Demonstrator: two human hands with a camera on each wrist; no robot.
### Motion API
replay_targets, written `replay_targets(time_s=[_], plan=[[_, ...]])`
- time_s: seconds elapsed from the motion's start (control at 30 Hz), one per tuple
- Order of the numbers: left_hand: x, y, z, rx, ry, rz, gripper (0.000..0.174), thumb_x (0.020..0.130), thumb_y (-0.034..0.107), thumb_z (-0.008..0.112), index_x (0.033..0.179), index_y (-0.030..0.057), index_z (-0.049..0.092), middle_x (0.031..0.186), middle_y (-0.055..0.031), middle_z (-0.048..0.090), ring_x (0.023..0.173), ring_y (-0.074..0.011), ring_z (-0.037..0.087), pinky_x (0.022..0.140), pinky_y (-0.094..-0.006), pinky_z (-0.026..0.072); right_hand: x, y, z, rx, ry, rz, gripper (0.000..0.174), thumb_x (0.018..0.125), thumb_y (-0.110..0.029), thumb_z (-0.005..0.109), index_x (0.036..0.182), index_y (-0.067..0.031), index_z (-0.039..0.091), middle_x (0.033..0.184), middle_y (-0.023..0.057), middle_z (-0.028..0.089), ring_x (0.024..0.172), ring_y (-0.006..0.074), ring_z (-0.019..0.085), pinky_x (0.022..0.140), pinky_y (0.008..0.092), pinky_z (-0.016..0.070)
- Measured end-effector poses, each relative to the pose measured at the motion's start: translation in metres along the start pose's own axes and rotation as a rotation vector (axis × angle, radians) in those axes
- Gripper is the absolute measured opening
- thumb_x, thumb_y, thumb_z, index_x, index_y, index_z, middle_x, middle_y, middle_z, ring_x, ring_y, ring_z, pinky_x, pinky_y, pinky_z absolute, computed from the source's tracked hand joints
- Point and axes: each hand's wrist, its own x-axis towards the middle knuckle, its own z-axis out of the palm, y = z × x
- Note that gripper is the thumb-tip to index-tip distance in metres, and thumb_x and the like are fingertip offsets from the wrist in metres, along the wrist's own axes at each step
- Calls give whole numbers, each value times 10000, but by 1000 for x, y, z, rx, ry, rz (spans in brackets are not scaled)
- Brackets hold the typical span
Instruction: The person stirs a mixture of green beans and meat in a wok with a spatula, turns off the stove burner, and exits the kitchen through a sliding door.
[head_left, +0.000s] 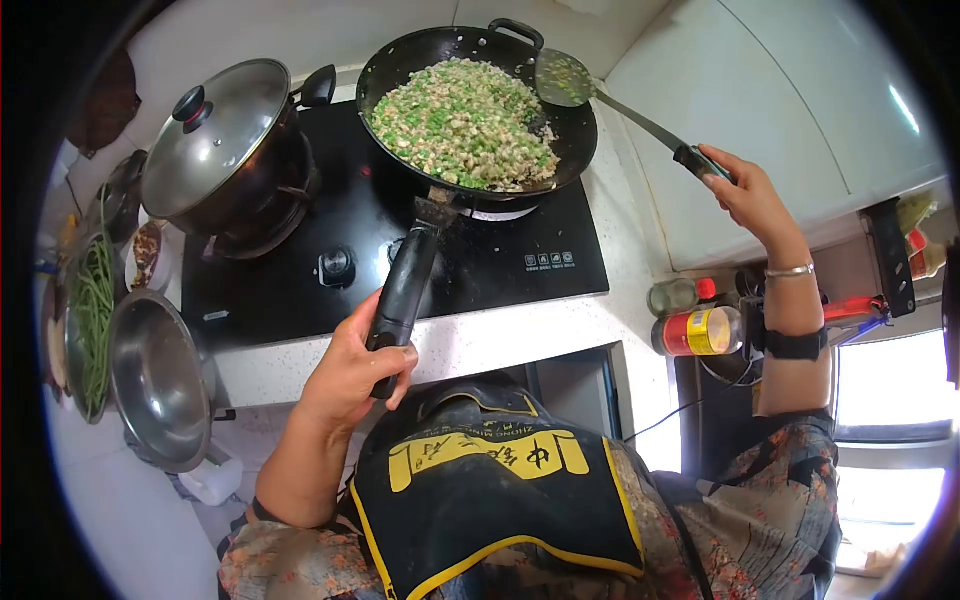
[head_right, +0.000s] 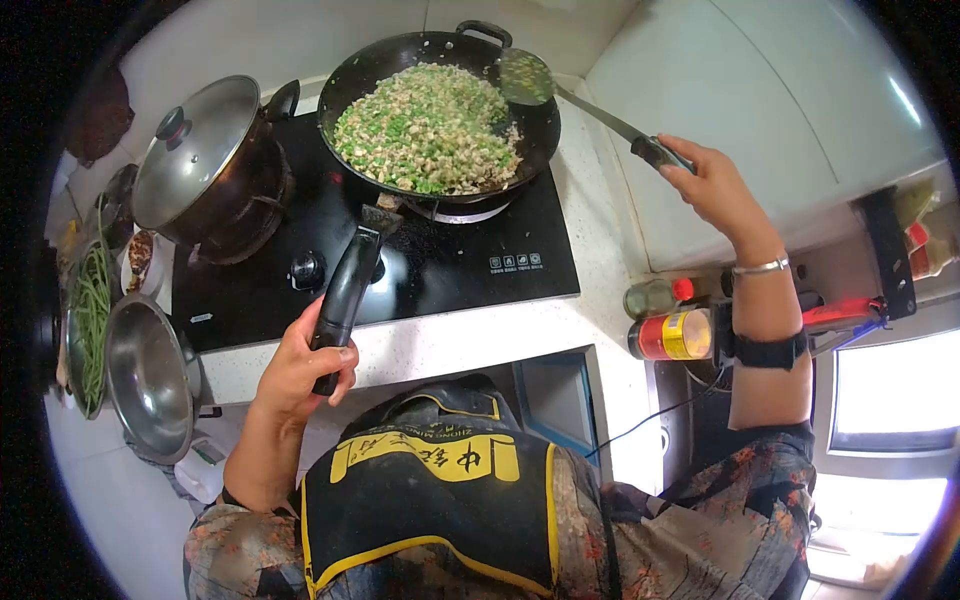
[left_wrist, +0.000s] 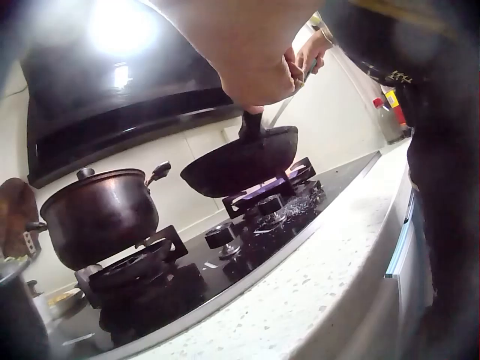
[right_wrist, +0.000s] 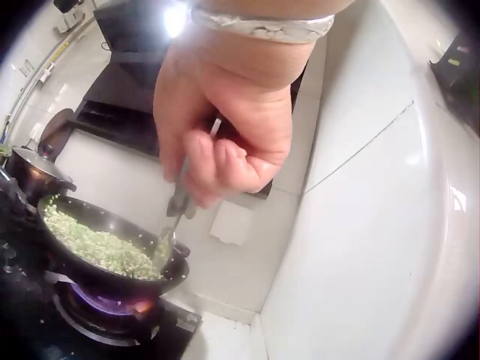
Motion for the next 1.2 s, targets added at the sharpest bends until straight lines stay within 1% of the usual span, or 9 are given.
replay_targets(time_s=[0.23, 0.33, 0.43, 0.57, 0.67, 0.83, 0.93, 1.03, 1.2], plan=[[-2, 16, -13, 73, 32, -9, 687, 623, 23, 623, 1239, -12, 319, 588, -83, 500, 379, -141, 477, 303, -235, 339, 77, 9, 47, 419, -329, 212, 451, 811, -197, 555, 1245, -114, 463, 566, -22, 416, 394, 46, 313, 349, 194, 252], [1, 16, -16, 87, 39, -12, 679, 622, 27, 625, 1232, -10, 329, 592, -82, 503, 381, -139, 478, 305, -234, 344, 75, 4, 68, 439, -344, 26, 468, 783, -180, 589, 1233, -112, 480, 592, -13, 456, 405, 55, 338, 370, 197, 270], [3, 14, -15, 89, 43, -13, 677, 621, 29, 626, 1231, -8, 334, 594, -81, 506, 382, -139, 479, 307, -234, 348, 51, 1, 67, -11, -135, -373, 488, 749, -124, 603, 1223, -100, 489, 645, -5, 512, 467, 86, 414, 444, 204, 345], [4, 15, -18, 70, 34, -4, 674, 622, 26, 625, 1230, -9, 337, 600, -80, 506, 385, -142, 482, 309, -236, 350, 3, -11, 39, -284, 103, -579, 486, 691, -80, 595, 1171, -110, 523, 791, 165, 588, 615, 222, 527, 626, 305, 441], [4, 15, -22, 69, 30, -13, 670, 624, 17, 621, 1232, -6, 338, 604, -80, 506, 387, -143, 482, 312, -240, 350, 5, -5, 18, -319, 98, -341, 440, 688, -84, 589, 1125, -119, 552, 774, 161, 584, 636, 258, 535, 634, 305, 441], [6, 13, -25, 47, 1, -27, 671, 636, -9, 605, 1248, -7, 331, 623, -70, 502, 399, -133, 481, 324, -243, 359, 83, 14, 34, -237, 156, -451, 367, 714, -103, 585, 1072, -32, 553, 649, 106, 556, 561, 192, 510, 567, 296, 432], [6, 13, -26, 50, -12, -36, 729, 635, -10, 601, 1294, 9, 292, 613, -75, 499, 387, -139, 473, 322, -249, 351, 102, -42, 29, 25, -245, 121, 422, 725, -105, 589, 1130, -6, 526, 727, 31, 562, 625, 104, 482, 579, 220, 408], [7, 13, -25, 35, -26, -37, 719, 637, -13, 599, 1290, 8, 298, 612, -75, 499, 393, -139, 476, 322, -248, 351, 110, -71, 34, 40, -368, -45, 373, 740, -100, 588, 1101, -16, 549, 713, 30, 556, 616, 99, 477, 561, 214, 395], [8, 8, -24, 17, -21, -27, 682, 654, -19, 593, 1276, 7, 314, 619, -82, 505, 397, -140, 481, 324, -246, 356, 66, -95, 27, -330, -182, -546, 370, 728, -41, 595, 1092, -10, 540, 691, 25, 565, 608, 136, 517, 574, 253, 422]])
